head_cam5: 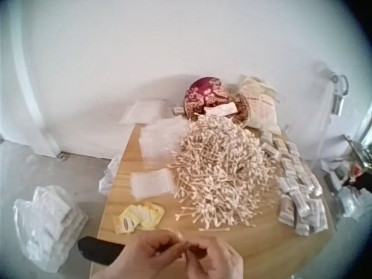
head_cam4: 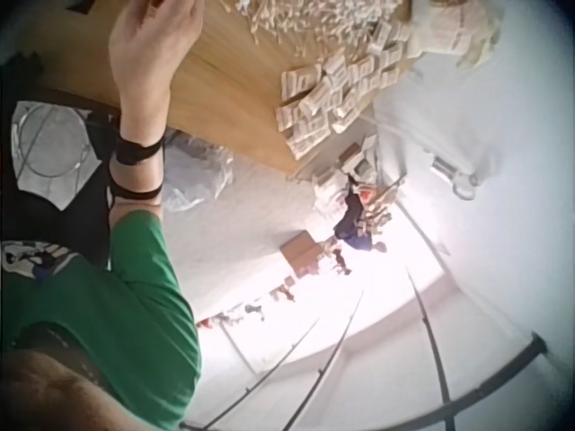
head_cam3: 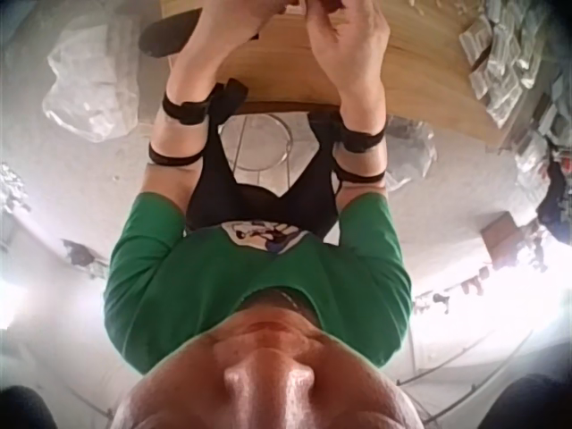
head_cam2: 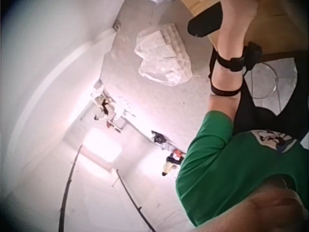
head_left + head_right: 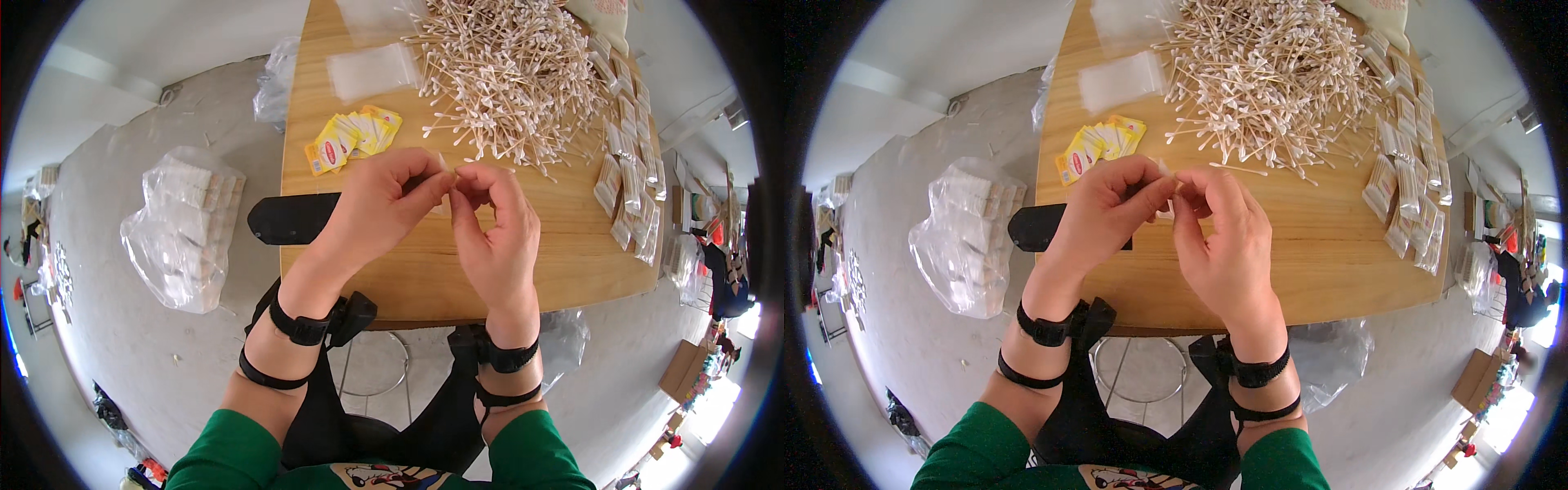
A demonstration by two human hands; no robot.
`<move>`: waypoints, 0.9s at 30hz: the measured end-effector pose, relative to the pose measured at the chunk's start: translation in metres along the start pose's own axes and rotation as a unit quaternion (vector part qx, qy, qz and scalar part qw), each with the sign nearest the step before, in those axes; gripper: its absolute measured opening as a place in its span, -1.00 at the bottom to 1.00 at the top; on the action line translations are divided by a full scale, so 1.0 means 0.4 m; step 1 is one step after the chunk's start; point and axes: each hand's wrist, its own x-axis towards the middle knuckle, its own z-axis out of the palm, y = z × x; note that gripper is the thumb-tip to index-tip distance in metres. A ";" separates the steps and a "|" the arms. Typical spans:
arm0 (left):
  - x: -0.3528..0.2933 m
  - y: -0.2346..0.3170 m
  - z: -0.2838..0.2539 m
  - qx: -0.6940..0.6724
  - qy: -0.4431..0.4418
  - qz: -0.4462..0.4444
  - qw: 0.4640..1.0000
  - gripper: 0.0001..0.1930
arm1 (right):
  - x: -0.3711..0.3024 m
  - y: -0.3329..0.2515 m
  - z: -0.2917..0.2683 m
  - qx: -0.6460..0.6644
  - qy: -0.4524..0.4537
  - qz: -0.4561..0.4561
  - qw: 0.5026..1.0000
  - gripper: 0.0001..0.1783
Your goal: Packaging a count of cotton swabs into small plastic bags.
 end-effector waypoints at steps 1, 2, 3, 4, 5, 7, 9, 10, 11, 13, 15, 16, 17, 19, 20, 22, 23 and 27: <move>0.001 0.000 -0.001 0.009 -0.012 0.015 1.000 -0.83 | 0.000 0.003 0.002 0.006 0.001 0.001 1.000 -0.73; 0.001 -0.001 0.000 0.008 -0.012 0.015 1.000 -0.83 | -0.001 0.005 0.002 0.011 0.002 0.002 1.000 -0.74; 0.001 -0.002 0.001 0.015 -0.008 0.031 0.999 -0.83 | -0.001 0.006 0.002 0.010 0.002 0.001 1.000 -0.74; -0.001 -0.005 -0.002 0.025 -0.003 0.045 0.999 -0.83 | -0.002 0.010 0.006 0.014 0.002 0.005 1.000 -0.75; -0.002 -0.003 -0.008 0.027 -0.001 0.044 0.999 -0.83 | -0.003 0.012 0.009 0.018 0.002 0.007 1.000 -0.75; -0.004 0.005 -0.018 0.083 -0.025 0.051 0.995 -0.84 | -0.004 0.006 0.008 0.026 -0.001 0.030 0.999 -0.76; -0.004 0.003 -0.015 0.088 -0.025 0.070 0.993 -0.84 | -0.004 0.007 0.001 0.030 -0.003 0.051 0.998 -0.77; -0.004 0.003 -0.014 0.093 -0.026 0.088 0.991 -0.84 | -0.006 0.015 -0.005 0.032 -0.017 0.041 0.999 -0.78; -0.005 0.005 -0.014 0.093 -0.025 0.088 0.991 -0.84 | -0.007 0.019 -0.010 0.035 -0.030 0.031 0.998 -0.80; -0.007 0.009 -0.017 0.047 -0.045 0.047 0.997 -0.86 | -0.005 0.014 -0.015 0.049 -0.033 0.040 0.997 -0.81; -0.011 0.004 -0.027 0.021 -0.059 0.014 0.998 -0.86 | -0.001 0.017 -0.021 0.064 -0.037 0.048 0.996 -0.82; -0.012 0.004 -0.029 -0.007 -0.076 -0.019 0.997 -0.86 | 0.000 0.025 -0.031 0.031 -0.044 0.021 0.998 -0.81; -0.013 0.005 -0.030 -0.008 -0.074 -0.018 0.997 -0.86 | 0.001 0.029 -0.035 -0.003 -0.051 -0.006 0.999 -0.80; -0.017 0.009 -0.031 0.029 -0.096 0.006 0.995 -0.88 | 0.000 0.031 -0.030 -0.056 -0.051 -0.028 0.997 -0.79; -0.020 0.010 -0.031 0.030 -0.093 0.007 0.995 -0.88 | 0.000 0.030 -0.027 -0.109 -0.050 -0.048 0.992 -0.76; -0.027 0.014 -0.029 0.015 -0.100 -0.004 0.995 -0.86 | 0.002 0.014 -0.011 -0.108 -0.062 -0.073 0.990 -0.74; -0.030 0.017 -0.034 0.016 -0.097 -0.002 0.995 -0.86 | 0.004 0.005 -0.006 -0.109 -0.075 -0.095 0.987 -0.72; -0.039 0.029 -0.046 0.126 -0.035 0.139 0.982 -0.73 | -0.015 -0.017 0.000 -0.027 -0.074 0.060 0.995 -0.67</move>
